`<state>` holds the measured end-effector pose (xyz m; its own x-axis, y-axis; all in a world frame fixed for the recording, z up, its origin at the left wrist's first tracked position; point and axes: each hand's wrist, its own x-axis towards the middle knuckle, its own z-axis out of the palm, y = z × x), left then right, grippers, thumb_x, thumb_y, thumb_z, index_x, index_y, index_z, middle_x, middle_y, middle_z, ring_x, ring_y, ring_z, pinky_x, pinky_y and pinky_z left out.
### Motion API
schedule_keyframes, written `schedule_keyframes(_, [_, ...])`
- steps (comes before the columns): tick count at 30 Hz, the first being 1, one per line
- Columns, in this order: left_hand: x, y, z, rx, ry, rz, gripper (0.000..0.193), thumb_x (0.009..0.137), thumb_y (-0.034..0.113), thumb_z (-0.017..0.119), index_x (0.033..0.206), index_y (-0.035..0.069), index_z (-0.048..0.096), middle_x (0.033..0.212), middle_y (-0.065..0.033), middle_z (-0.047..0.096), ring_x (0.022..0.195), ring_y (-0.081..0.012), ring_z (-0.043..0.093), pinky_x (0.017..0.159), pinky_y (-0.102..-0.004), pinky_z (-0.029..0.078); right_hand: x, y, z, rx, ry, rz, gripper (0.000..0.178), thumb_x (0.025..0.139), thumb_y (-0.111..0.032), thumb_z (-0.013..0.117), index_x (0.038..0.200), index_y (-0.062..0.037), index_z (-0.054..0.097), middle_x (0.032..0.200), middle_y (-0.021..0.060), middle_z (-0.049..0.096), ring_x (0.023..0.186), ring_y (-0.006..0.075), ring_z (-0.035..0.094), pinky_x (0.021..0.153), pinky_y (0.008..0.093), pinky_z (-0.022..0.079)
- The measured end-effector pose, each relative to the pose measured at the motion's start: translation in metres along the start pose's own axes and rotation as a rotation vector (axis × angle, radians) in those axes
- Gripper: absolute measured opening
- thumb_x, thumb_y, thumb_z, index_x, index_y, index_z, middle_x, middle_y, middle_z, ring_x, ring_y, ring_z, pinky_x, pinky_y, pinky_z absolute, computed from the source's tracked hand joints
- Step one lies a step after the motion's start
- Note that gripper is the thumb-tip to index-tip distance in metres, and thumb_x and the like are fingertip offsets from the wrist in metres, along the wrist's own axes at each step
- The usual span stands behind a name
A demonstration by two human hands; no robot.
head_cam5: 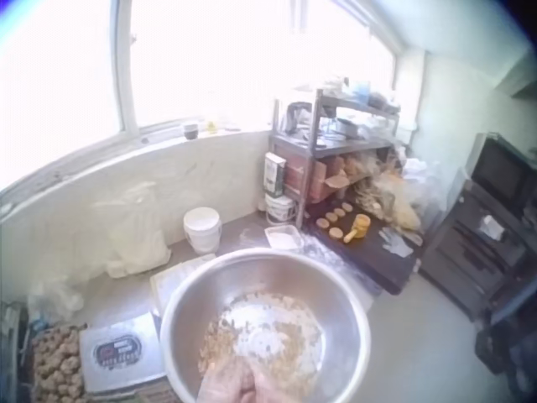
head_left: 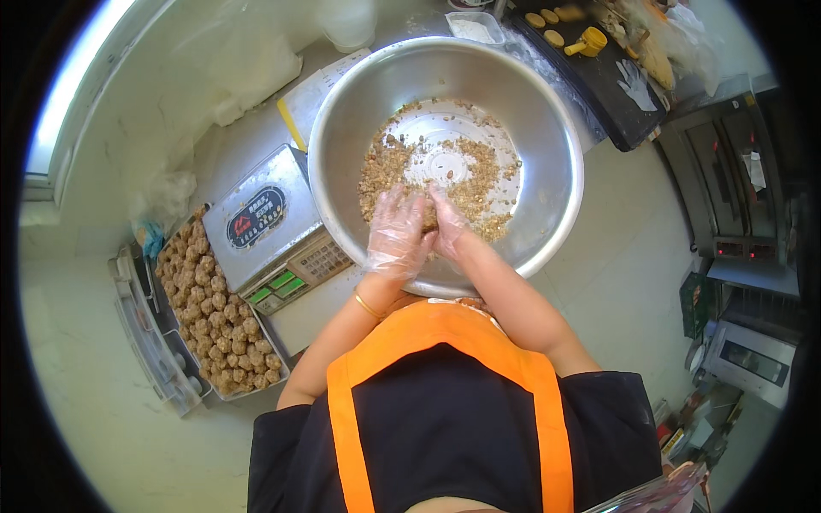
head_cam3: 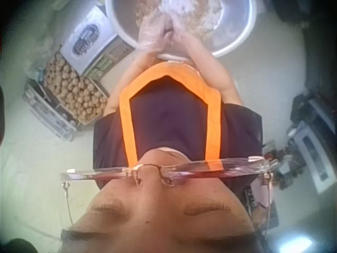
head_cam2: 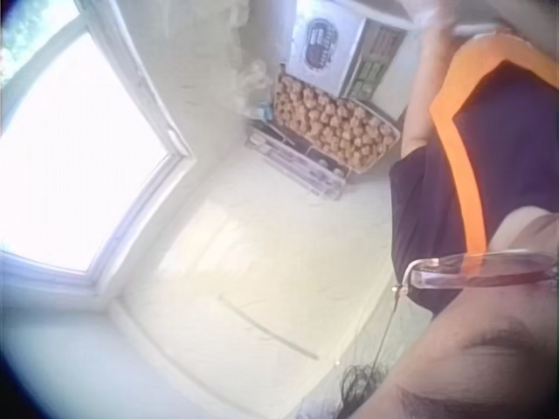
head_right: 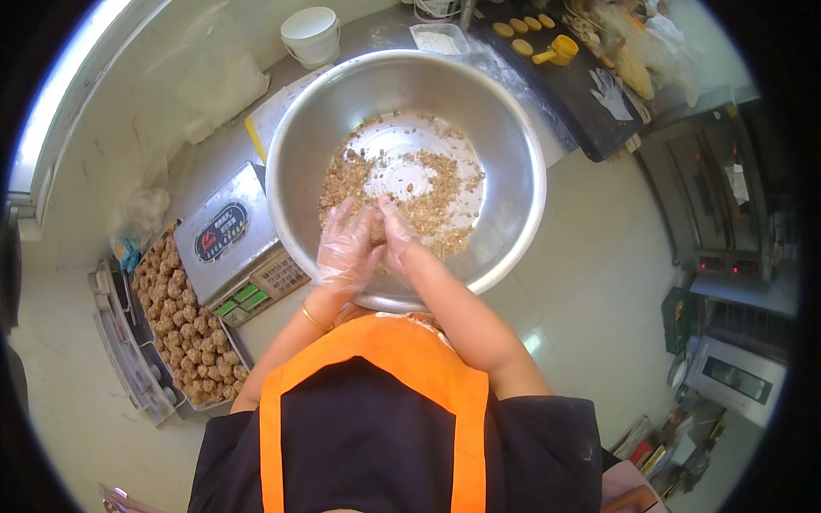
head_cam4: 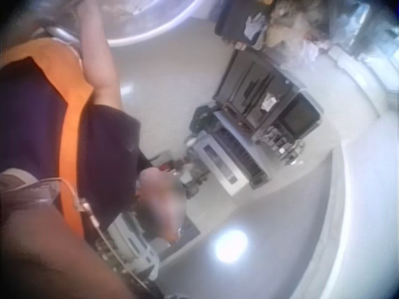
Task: The person scoops a crumbly mixture from a large metal bowl, rolls it into a ball between gloved hands, and places it on a digital scale. After weighing, the ball is moved to a tray filled with similar balls. This process is repeated continuously.
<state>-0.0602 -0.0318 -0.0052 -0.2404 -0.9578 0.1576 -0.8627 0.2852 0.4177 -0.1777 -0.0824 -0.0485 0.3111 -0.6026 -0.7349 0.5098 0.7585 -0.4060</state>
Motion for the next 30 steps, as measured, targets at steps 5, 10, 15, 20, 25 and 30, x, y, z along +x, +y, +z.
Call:
schedule_keyframes(5, [-0.006, -0.031, 0.000, -0.351, 0.115, -0.219, 0.066, 0.088, 0.028, 0.078, 0.142, 0.000, 0.052, 0.118, -0.0244, 0.066, 0.114, -0.0420, 0.060, 0.101, -0.0475, 0.048, 0.028, -0.022, -0.032, -0.338, -0.119, 0.125, 0.077, 0.103, -0.068, 0.040, 0.142, -0.0036, 0.053, 0.148, 0.0245, 0.048, 0.132, 0.0321, 0.052, 0.108, 0.0445, 0.046])
schedule_keyframes(10, [-0.040, -0.052, -0.029, -0.471, 0.283, -0.449, 0.071, 0.087, 0.031, 0.081, 0.146, 0.004, 0.052, 0.130, -0.0231, 0.064, 0.117, -0.0380, 0.062, 0.102, -0.0437, 0.050, 0.135, -0.093, -0.140, -2.359, 0.804, -0.800, 0.056, 0.101, -0.041, 0.052, 0.142, -0.0029, 0.054, 0.146, 0.0199, 0.054, 0.137, 0.0384, 0.045, 0.118, 0.0534, 0.029])
schedule_keyframes(15, [-0.099, -0.086, -0.069, -0.380, 0.420, -0.652, 0.071, 0.088, 0.036, 0.080, 0.146, 0.005, 0.052, 0.125, -0.0214, 0.067, 0.115, -0.0365, 0.064, 0.103, -0.0434, 0.050, 0.261, -0.146, -0.124, -1.746, 0.970, -1.232, 0.050, 0.098, -0.039, 0.062, 0.137, -0.0070, 0.061, 0.132, 0.0215, 0.062, 0.119, 0.0358, 0.062, 0.105, 0.0448, 0.048])
schedule_keyframes(20, [-0.185, -0.140, -0.099, -0.575, 0.722, -1.088, 0.071, 0.089, 0.038, 0.080, 0.145, 0.005, 0.052, 0.125, -0.0143, 0.068, 0.114, -0.0240, 0.065, 0.102, -0.0394, 0.052, 0.329, -0.098, 0.001, -1.492, 0.149, -1.096, 0.030, 0.100, -0.028, 0.062, 0.112, -0.0011, 0.065, 0.112, 0.0204, 0.064, 0.102, 0.0374, 0.060, 0.093, 0.0477, 0.047])
schedule_keyframes(25, [-0.257, -0.246, -0.146, -0.407, 0.981, -1.372, 0.066, 0.089, 0.035, 0.080, 0.141, 0.003, 0.056, 0.115, -0.0137, 0.071, 0.105, -0.0219, 0.067, 0.093, -0.0367, 0.055, 0.207, 0.004, 0.019, -1.783, -0.518, -1.004, 0.020, 0.098, -0.019, 0.059, 0.107, -0.0014, 0.062, 0.106, 0.0232, 0.059, 0.100, 0.0404, 0.056, 0.092, 0.0487, 0.045])
schedule_keyframes(30, [-0.277, -0.391, -0.191, 0.291, 0.644, -1.393, 0.063, 0.088, 0.031, 0.077, 0.140, 0.001, 0.057, 0.126, -0.0261, 0.068, 0.117, -0.0396, 0.065, 0.103, -0.0444, 0.050, 0.100, -0.024, -0.024, -1.910, -0.712, -0.650, 0.022, 0.087, -0.011, 0.066, 0.109, -0.0060, 0.066, 0.102, 0.0213, 0.061, 0.101, 0.0402, 0.059, 0.089, 0.0515, 0.048])
